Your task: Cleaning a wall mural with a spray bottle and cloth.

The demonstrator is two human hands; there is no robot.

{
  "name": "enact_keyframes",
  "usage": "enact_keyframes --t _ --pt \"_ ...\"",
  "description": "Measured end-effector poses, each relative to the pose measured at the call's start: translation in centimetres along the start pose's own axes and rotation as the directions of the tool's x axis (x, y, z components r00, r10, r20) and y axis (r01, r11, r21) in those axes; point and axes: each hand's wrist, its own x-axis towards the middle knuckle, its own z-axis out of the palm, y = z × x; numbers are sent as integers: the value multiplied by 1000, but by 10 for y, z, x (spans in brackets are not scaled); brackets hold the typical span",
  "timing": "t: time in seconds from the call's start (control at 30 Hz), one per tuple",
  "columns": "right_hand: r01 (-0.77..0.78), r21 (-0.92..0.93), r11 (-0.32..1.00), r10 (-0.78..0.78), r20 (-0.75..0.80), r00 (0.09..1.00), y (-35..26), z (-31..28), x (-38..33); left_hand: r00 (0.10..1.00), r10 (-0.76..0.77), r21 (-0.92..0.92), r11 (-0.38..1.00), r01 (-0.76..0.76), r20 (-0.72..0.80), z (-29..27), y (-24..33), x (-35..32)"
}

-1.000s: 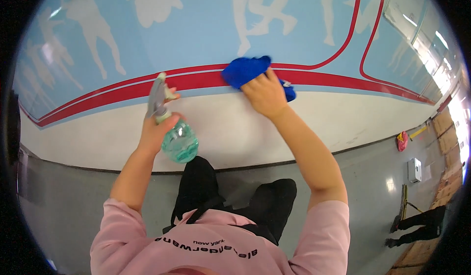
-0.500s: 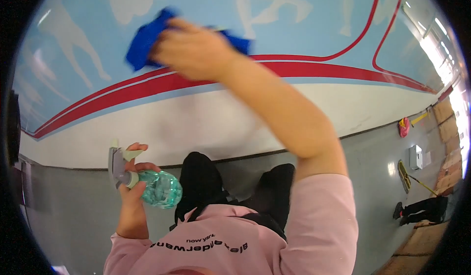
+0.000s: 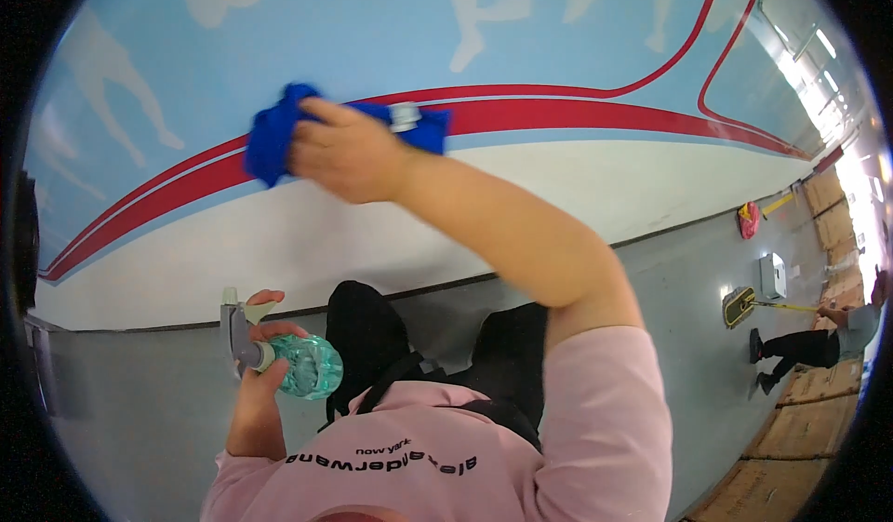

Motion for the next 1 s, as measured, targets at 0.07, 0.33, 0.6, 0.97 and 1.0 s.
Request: enact_keyframes --t 0.07,0.33,0.6,0.97,1.0 --pt "-24 -19 1000 22 -85 996 6 10 15 995 65 -23 998 -63 71 7 8 13" --pt "-288 -440 851 314 -16 949 47 -82 -89 991 -65 -39 997 61 -116 -4 4 -12" --pt "-320 -356 878 334 -25 942 32 -41 -23 995 -93 -27 995 92 -28 -8 12 5" --pt "-303 -478 824 342 -7 940 72 -88 -27 982 -187 -85 979 184 -27 14 50 17" --pt "-307 -480 822 346 -8 938 70 -91 -32 991 -131 -74 989 131 3 15 55 20"
